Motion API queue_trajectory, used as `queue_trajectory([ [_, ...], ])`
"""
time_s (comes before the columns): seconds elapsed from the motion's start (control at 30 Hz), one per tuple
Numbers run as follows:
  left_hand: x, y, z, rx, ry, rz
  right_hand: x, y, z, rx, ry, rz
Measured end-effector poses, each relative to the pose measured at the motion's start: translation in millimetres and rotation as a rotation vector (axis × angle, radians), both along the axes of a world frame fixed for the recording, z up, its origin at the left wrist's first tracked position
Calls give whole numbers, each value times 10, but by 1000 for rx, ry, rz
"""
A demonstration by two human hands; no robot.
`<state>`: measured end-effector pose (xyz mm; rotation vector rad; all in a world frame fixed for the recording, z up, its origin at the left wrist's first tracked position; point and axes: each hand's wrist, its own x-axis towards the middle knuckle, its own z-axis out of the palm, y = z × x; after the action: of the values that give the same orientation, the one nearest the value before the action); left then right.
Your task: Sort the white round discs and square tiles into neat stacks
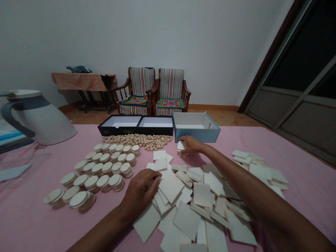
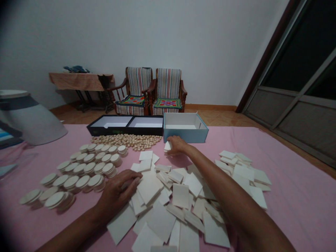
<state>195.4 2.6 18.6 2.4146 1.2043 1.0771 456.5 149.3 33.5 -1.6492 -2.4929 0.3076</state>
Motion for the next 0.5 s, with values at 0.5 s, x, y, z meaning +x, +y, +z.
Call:
queue_trajectory([
  [0.5, -3, 9, -7, -15, -4, 1, -82, -144, 141, -20, -23, -31],
])
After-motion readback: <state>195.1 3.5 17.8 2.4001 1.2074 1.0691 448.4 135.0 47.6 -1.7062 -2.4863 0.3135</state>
